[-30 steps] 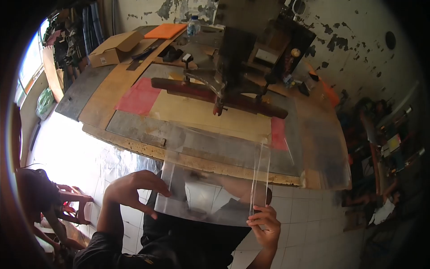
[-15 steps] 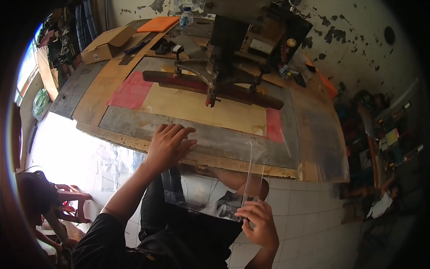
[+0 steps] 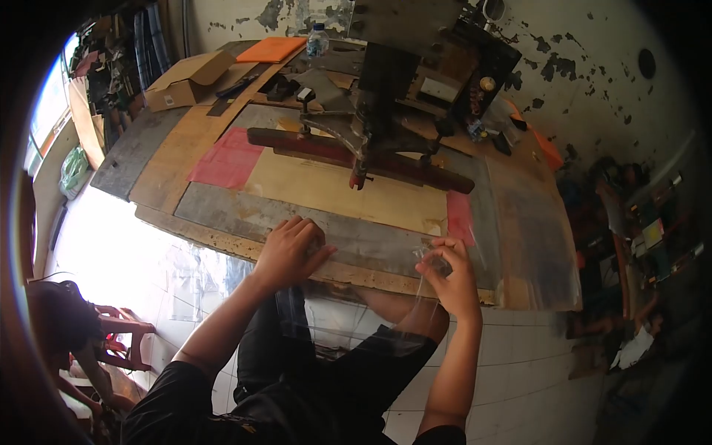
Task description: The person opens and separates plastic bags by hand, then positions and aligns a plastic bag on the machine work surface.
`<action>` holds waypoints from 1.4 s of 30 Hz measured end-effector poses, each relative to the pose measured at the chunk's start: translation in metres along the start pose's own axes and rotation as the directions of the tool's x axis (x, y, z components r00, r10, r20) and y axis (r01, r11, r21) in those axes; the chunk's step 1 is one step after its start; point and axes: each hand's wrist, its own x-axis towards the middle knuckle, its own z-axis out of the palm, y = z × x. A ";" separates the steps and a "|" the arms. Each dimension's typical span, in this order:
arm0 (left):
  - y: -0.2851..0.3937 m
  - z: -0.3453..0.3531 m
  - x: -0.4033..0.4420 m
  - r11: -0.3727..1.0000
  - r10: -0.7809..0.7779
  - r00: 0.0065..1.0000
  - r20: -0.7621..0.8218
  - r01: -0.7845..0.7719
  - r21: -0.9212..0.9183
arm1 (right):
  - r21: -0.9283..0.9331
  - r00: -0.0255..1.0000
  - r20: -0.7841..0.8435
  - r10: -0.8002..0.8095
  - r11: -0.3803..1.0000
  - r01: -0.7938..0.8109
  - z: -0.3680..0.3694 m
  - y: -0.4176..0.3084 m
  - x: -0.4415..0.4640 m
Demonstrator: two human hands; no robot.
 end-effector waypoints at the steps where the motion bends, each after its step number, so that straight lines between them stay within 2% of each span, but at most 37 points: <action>1: 0.000 0.000 -0.001 1.000 -0.003 1.000 0.001 0.003 0.001 | -0.004 1.000 0.002 0.003 1.000 -0.003 -0.002 -0.003 -0.002; 3: 0.006 -0.007 -0.004 0.999 -0.031 0.999 0.030 0.032 -0.014 | 0.119 0.996 -0.003 0.092 0.989 -0.091 -0.007 -0.021 -0.012; 4: 0.012 -0.012 -0.003 0.998 -0.058 0.997 0.056 0.059 -0.022 | 0.115 0.995 -0.006 0.101 0.988 -0.099 -0.006 -0.025 -0.020; 6: 0.033 -0.031 0.003 0.998 -0.026 1.000 0.000 0.026 -0.055 | 0.140 0.993 -0.113 -0.042 0.988 0.057 -0.002 -0.036 -0.032; 7: 0.044 -0.041 0.005 0.997 -0.003 0.998 -0.058 -0.001 -0.078 | 0.062 0.973 -0.151 -0.173 0.981 0.184 -0.002 -0.054 -0.035; 8: 0.054 -0.048 0.006 0.997 -0.009 0.999 -0.052 0.005 -0.079 | 0.066 0.975 -0.146 -0.167 0.982 0.178 -0.001 -0.068 -0.040; 10: 0.075 -0.057 0.015 0.979 -0.001 1.000 -0.002 0.001 -0.205 | 0.075 0.935 -0.190 -0.299 0.945 0.318 0.004 -0.086 -0.049; 11: 0.082 -0.058 0.019 0.973 0.064 0.998 -0.009 -0.064 -0.223 | 0.094 0.925 -0.184 -0.333 0.931 0.353 0.007 -0.089 -0.052; 12: 0.088 -0.058 0.021 0.973 0.063 0.998 -0.010 -0.064 -0.222 | 0.095 0.925 -0.184 -0.334 0.930 0.355 0.008 -0.094 -0.053; 14: 0.099 -0.057 0.023 0.925 0.146 0.986 0.076 -0.109 -0.363 | 0.036 0.899 -0.127 -0.420 0.904 0.427 0.007 -0.108 -0.055; 15: 0.102 -0.057 0.025 0.900 0.184 0.981 0.061 -0.144 -0.412 | 0.050 0.893 -0.121 -0.433 0.896 0.441 0.007 -0.111 -0.056; 16: 0.103 -0.056 0.025 0.901 0.184 0.981 0.061 -0.143 -0.411 | 0.051 0.893 -0.121 -0.434 0.896 0.442 0.007 -0.114 -0.057; 18: 0.101 -0.051 0.025 0.821 0.211 0.972 0.099 -0.122 -0.558 | 0.075 0.883 -0.132 -0.450 0.884 0.462 0.007 -0.119 -0.057; 22: 0.102 -0.051 0.022 0.814 0.205 0.976 0.073 -0.129 -0.567 | 0.027 0.871 -0.145 -0.469 0.878 0.478 0.008 -0.126 -0.060; 24: 0.105 -0.053 0.019 0.798 0.143 0.986 0.087 -0.063 -0.600 | 0.098 0.902 -0.171 -0.396 0.905 0.415 0.008 -0.128 -0.062; 28: 0.108 -0.056 0.014 0.794 0.131 0.986 0.102 -0.043 -0.606 | 0.142 0.897 -0.172 -0.408 0.891 0.432 0.008 -0.127 -0.062; 30: 0.110 -0.056 0.012 0.760 0.096 0.987 0.130 0.011 -0.650 | 0.204 0.929 -0.201 -0.312 0.914 0.351 0.009 -0.132 -0.063; 33: 0.112 -0.053 0.008 0.717 0.060 0.981 0.186 0.087 -0.692 | 0.194 0.929 -0.242 -0.280 0.924 0.329 0.011 -0.127 -0.066; 34: 0.113 -0.053 0.007 0.716 0.061 0.981 0.184 0.085 -0.692 | 0.193 0.928 -0.242 -0.282 0.924 0.331 0.014 -0.126 -0.067; 36: 0.115 -0.056 0.005 0.700 0.091 0.975 0.203 0.082 -0.709 | 0.328 0.942 -0.317 -0.113 0.918 0.220 0.019 -0.126 -0.071; 40: 0.122 -0.057 -0.001 0.715 0.080 0.979 0.189 0.075 -0.695 | 0.327 0.953 -0.299 -0.053 0.932 0.154 0.016 -0.125 -0.074; 42: 0.120 -0.055 -0.002 0.763 -0.030 0.940 0.339 0.241 -0.600 | 0.374 0.965 -0.261 -0.005 0.921 0.106 0.015 -0.131 -0.071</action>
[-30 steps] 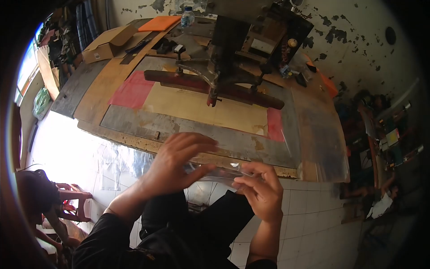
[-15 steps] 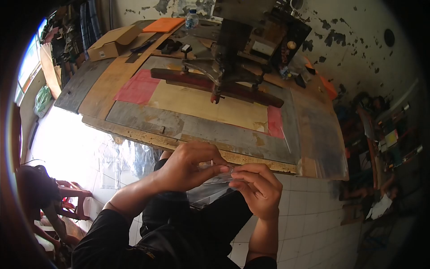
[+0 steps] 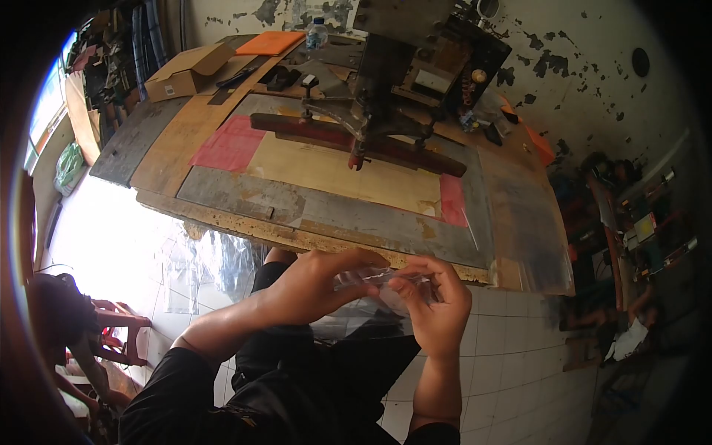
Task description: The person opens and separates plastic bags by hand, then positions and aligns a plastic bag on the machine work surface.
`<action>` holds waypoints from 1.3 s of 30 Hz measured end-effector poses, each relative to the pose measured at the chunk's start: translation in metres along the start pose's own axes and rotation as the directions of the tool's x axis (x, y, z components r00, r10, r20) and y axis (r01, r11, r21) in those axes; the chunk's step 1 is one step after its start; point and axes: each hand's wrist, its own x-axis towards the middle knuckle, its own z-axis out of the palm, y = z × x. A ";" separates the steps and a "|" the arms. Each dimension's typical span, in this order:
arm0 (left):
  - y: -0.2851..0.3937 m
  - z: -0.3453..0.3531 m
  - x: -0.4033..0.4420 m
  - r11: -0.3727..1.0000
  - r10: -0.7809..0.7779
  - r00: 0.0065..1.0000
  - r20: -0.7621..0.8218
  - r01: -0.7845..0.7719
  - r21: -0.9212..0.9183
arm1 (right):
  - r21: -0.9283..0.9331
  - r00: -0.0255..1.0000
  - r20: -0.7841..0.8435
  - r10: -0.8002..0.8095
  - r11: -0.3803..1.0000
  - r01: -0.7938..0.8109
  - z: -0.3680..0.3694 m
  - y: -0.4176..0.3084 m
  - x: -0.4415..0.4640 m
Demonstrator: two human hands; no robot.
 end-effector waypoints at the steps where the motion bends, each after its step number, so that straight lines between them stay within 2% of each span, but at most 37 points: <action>1: -0.002 0.000 0.000 1.000 0.000 1.000 0.000 0.000 0.000 | 0.000 1.000 0.000 0.000 1.000 0.000 -0.001 -0.003 0.002; 3: -0.007 -0.002 -0.001 0.994 0.038 0.999 0.005 -0.038 0.107 | 0.044 0.986 0.124 0.116 0.992 -0.122 -0.007 -0.008 0.006; 7: -0.009 -0.006 -0.001 0.995 0.074 0.997 -0.001 -0.074 0.063 | 0.144 0.979 0.177 0.102 0.981 -0.128 -0.016 0.002 0.005; 9: -0.008 -0.010 -0.001 1.000 0.016 0.999 0.034 -0.016 0.023 | 0.252 0.985 0.171 0.008 0.966 -0.051 -0.017 0.004 0.005; 13: -0.010 -0.011 -0.001 1.000 0.011 0.999 0.031 -0.012 0.010 | 0.202 0.969 0.248 0.020 0.977 -0.072 -0.026 0.002 0.006; 15: -0.010 -0.011 -0.002 0.999 0.038 0.999 0.031 -0.037 -0.029 | 0.164 0.956 0.263 0.129 0.971 -0.176 -0.026 -0.004 0.006; 16: -0.010 -0.011 -0.002 0.999 0.038 0.999 0.033 -0.037 -0.029 | 0.165 0.957 0.261 0.130 0.970 -0.176 -0.028 -0.003 0.007; 18: -0.012 -0.012 -0.002 0.996 0.070 0.997 0.017 -0.069 -0.050 | 0.013 0.944 0.315 0.094 0.995 -0.103 -0.033 -0.002 0.009; 19: -0.011 -0.013 -0.002 0.996 0.071 0.997 0.018 -0.070 -0.050 | 0.013 0.945 0.314 0.094 0.995 -0.104 -0.034 -0.002 0.011; 21: -0.010 -0.016 -0.002 0.992 0.117 0.993 0.025 -0.116 -0.041 | -0.067 0.898 0.424 -0.117 0.985 0.160 -0.036 -0.004 0.018; 22: -0.012 -0.016 -0.002 0.992 0.118 0.993 0.027 -0.117 -0.042 | -0.068 0.899 0.422 -0.116 0.985 0.159 -0.036 -0.006 0.021; 24: -0.016 -0.016 -0.003 0.985 0.154 0.988 0.032 -0.151 -0.081 | -0.149 0.856 0.480 -0.193 0.943 0.297 -0.037 -0.010 0.025; 28: -0.014 -0.020 -0.004 0.990 0.132 0.988 0.077 -0.127 -0.064 | -0.137 0.838 0.490 -0.240 0.928 0.346 -0.032 -0.008 0.023; 29: -0.009 -0.022 -0.005 0.993 0.117 0.992 0.050 -0.116 -0.009 | -0.020 0.935 0.346 -0.077 0.996 0.089 -0.025 -0.010 0.014; 30: -0.006 -0.024 -0.006 0.994 0.103 0.994 0.023 -0.104 0.046 | 0.135 0.968 0.221 0.123 0.979 -0.155 -0.019 -0.012 0.008; 31: -0.007 -0.021 -0.007 0.993 0.104 0.994 0.022 -0.104 0.046 | 0.135 0.968 0.220 0.122 0.979 -0.154 -0.016 -0.012 0.006; 33: -0.010 -0.012 -0.009 0.973 0.230 0.959 -0.166 -0.222 0.063 | 0.134 0.992 0.100 0.076 0.987 -0.089 -0.011 -0.010 0.003; 34: -0.008 -0.010 -0.007 0.973 0.228 0.960 -0.165 -0.220 0.062 | 0.135 0.992 0.099 0.078 0.987 -0.091 -0.010 -0.007 0.001; 36: -0.003 -0.010 -0.003 0.882 0.456 0.885 -0.099 -0.433 0.186 | 0.020 0.990 0.111 -0.087 0.996 0.085 -0.008 -0.002 -0.002; 37: 0.002 -0.009 -0.004 0.891 0.434 0.896 -0.098 -0.410 0.193 | 0.020 0.990 0.111 -0.086 0.996 0.084 -0.007 -0.003 -0.003; 39: 0.002 -0.011 -0.005 0.892 0.427 0.901 -0.074 -0.407 0.195 | -0.057 0.962 0.139 -0.236 0.968 0.245 -0.006 -0.006 -0.005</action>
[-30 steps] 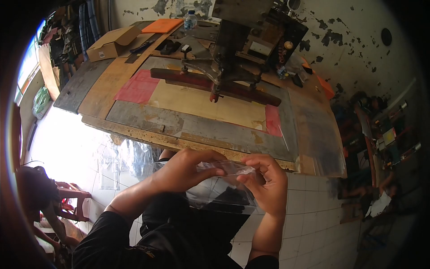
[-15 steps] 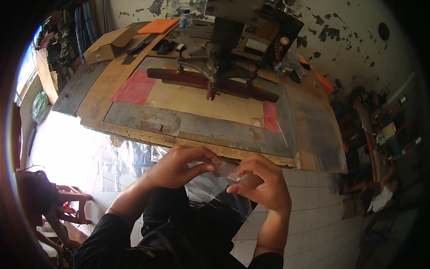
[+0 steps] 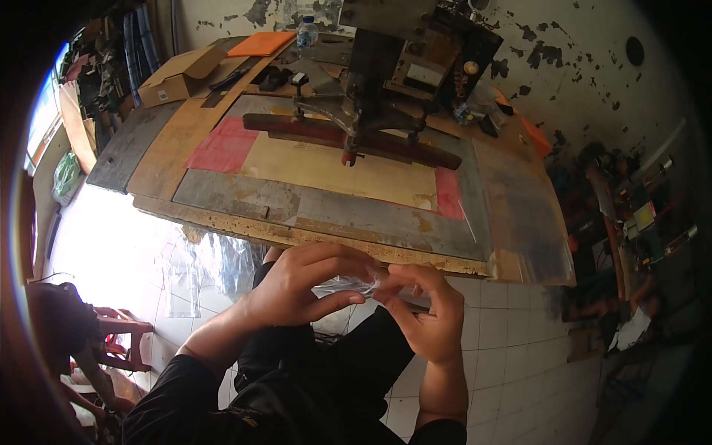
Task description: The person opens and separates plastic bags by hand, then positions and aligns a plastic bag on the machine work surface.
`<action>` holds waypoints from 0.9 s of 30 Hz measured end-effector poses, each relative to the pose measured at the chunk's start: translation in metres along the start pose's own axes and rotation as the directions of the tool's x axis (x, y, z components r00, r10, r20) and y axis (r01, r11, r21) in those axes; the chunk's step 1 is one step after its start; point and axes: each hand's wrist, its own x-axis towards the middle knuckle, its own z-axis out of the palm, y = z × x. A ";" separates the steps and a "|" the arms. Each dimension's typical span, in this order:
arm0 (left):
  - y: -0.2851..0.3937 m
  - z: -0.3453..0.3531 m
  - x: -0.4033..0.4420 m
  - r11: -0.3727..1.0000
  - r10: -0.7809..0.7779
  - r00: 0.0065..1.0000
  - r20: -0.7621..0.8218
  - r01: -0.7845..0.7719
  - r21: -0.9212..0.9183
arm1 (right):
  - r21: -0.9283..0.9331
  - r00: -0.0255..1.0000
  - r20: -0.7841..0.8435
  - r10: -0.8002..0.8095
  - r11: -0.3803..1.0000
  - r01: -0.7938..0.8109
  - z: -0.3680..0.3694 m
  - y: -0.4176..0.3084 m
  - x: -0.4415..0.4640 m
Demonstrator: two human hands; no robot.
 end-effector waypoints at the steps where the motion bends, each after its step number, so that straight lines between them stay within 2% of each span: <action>1: 0.000 -0.001 0.000 1.000 -0.003 1.000 0.024 0.003 0.002 | 0.000 1.000 0.001 0.000 1.000 0.000 0.000 -0.001 0.000; 6: 0.010 0.007 -0.005 0.999 -0.050 0.998 -0.042 0.051 0.016 | -0.080 0.998 0.017 -0.055 0.995 0.056 0.001 -0.006 0.000; 8: 0.008 0.012 -0.008 0.997 -0.059 0.997 -0.053 0.061 0.043 | -0.084 0.999 0.013 -0.030 0.996 0.031 0.002 -0.006 -0.001; 10: 0.007 0.015 -0.009 0.999 -0.042 0.992 -0.116 0.041 -0.010 | -0.089 1.000 0.007 -0.005 0.996 0.006 0.001 -0.007 0.001; 13: 0.007 0.016 -0.007 0.999 -0.006 0.988 -0.152 -0.002 -0.053 | 0.008 0.999 0.040 0.004 1.000 -0.004 0.001 -0.013 0.008; 16: 0.005 0.015 -0.007 0.989 -0.035 0.992 -0.122 0.017 -0.150 | 0.009 0.996 0.080 -0.025 1.000 0.024 0.000 -0.012 0.008; 18: 0.006 0.016 -0.008 0.988 -0.047 0.993 -0.110 0.030 -0.152 | -0.075 0.997 0.080 0.013 0.997 -0.007 -0.002 -0.008 0.006; 20: 0.006 0.016 -0.008 0.987 -0.058 0.993 -0.100 0.042 -0.153 | -0.078 0.998 0.066 0.007 0.997 -0.002 -0.001 -0.010 0.006; 22: 0.006 0.015 -0.008 1.000 -0.007 0.992 -0.125 0.008 0.006 | -0.081 0.999 0.053 0.000 0.997 0.004 0.002 -0.011 0.005; 25: 0.008 0.016 -0.009 0.995 0.022 0.990 -0.139 -0.009 0.094 | -0.059 0.998 0.018 0.068 0.996 -0.067 0.007 -0.011 0.004; 27: 0.009 0.014 -0.007 0.996 0.014 0.995 -0.102 -0.005 0.086 | -0.011 0.990 -0.019 0.138 0.990 -0.139 0.009 -0.010 0.003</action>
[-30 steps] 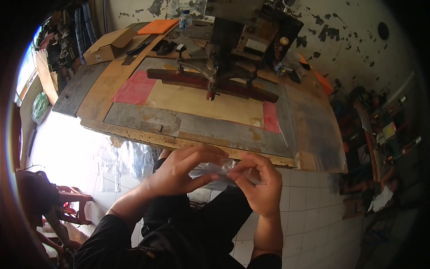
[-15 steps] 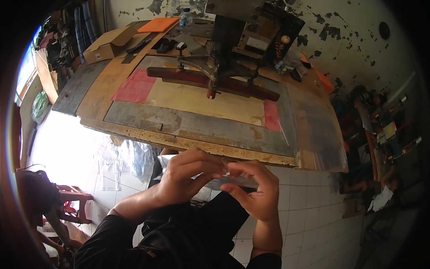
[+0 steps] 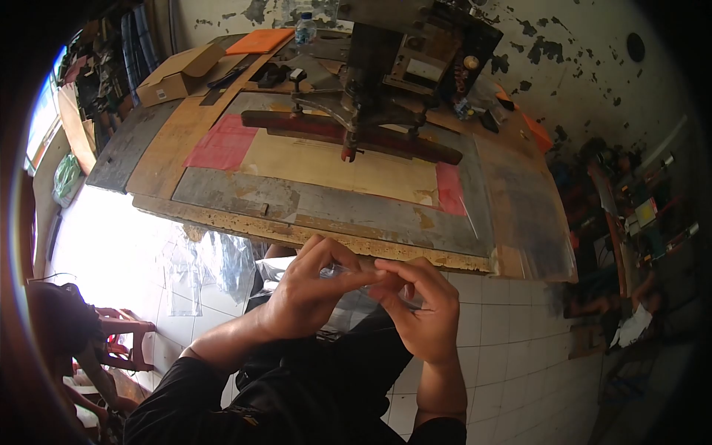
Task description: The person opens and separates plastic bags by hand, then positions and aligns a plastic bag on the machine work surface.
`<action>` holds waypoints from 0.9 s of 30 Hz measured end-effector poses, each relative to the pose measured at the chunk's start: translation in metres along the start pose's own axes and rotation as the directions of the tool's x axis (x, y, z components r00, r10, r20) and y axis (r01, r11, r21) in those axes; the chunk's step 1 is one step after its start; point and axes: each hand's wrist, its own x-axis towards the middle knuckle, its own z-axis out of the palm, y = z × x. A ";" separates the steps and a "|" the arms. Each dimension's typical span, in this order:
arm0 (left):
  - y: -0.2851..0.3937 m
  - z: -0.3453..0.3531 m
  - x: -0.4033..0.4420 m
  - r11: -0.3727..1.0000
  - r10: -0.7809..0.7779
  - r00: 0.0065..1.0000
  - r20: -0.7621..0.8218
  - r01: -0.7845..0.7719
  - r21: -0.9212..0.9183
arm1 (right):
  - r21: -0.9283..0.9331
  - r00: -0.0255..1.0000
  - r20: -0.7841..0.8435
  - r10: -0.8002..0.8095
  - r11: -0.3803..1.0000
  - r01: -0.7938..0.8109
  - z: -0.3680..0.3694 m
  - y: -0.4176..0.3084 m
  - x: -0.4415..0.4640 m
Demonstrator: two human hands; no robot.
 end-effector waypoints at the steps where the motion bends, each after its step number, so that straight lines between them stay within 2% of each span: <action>1: 0.000 -0.001 0.001 1.000 -0.006 0.999 0.035 0.006 -0.007 | 0.000 1.000 0.000 0.000 1.000 0.000 0.000 0.001 0.000; 3: 0.000 0.002 0.002 0.998 -0.049 0.999 -0.004 0.049 -0.031 | 0.017 0.998 0.047 0.049 0.999 -0.050 -0.001 0.001 0.001; 5: -0.002 0.006 -0.001 0.994 -0.092 0.995 -0.041 0.090 -0.059 | 0.001 0.997 0.069 0.026 1.000 -0.026 -0.001 0.000 0.006; 7: -0.004 0.012 -0.008 0.972 -0.161 0.983 -0.090 0.142 -0.188 | -0.016 0.996 0.087 0.005 1.000 -0.004 0.000 -0.001 0.006; 12: -0.004 0.011 -0.009 0.967 -0.200 0.972 -0.124 0.175 -0.188 | 0.014 0.997 0.008 0.071 0.997 -0.071 0.004 -0.001 0.006; 17: -0.009 0.008 -0.008 0.959 -0.193 0.975 -0.111 0.164 -0.230 | 0.075 0.994 0.009 0.109 0.991 -0.110 0.005 0.011 0.003; 19: -0.011 0.003 -0.006 0.971 -0.202 0.978 -0.057 0.193 -0.139 | 0.105 0.992 0.021 0.127 0.986 -0.128 0.005 0.017 0.002; 20: -0.011 -0.002 -0.004 0.972 -0.203 0.977 -0.058 0.194 -0.137 | 0.207 0.983 -0.044 0.176 0.965 -0.164 0.005 0.020 0.003; 21: -0.010 -0.010 0.000 0.972 -0.234 0.972 -0.007 0.234 -0.002 | 0.310 0.968 -0.101 0.232 0.931 -0.191 0.005 0.023 0.003; 22: -0.010 -0.017 0.002 0.955 -0.272 0.961 0.039 0.265 0.134 | 0.312 0.968 -0.097 0.232 0.931 -0.192 0.000 0.028 0.003; 24: -0.024 -0.031 -0.007 0.953 -0.249 0.966 0.065 0.232 0.195 | 0.346 0.946 -0.234 0.225 0.928 -0.135 -0.017 0.043 0.004; 25: -0.032 -0.038 -0.012 0.948 -0.224 0.970 0.096 0.194 0.251 | 0.347 0.946 -0.232 0.225 0.928 -0.135 -0.024 0.049 0.004; 27: -0.050 -0.052 -0.021 0.943 -0.271 0.953 0.136 0.235 0.234 | 0.316 0.904 -0.325 0.278 0.933 -0.173 -0.033 0.062 0.006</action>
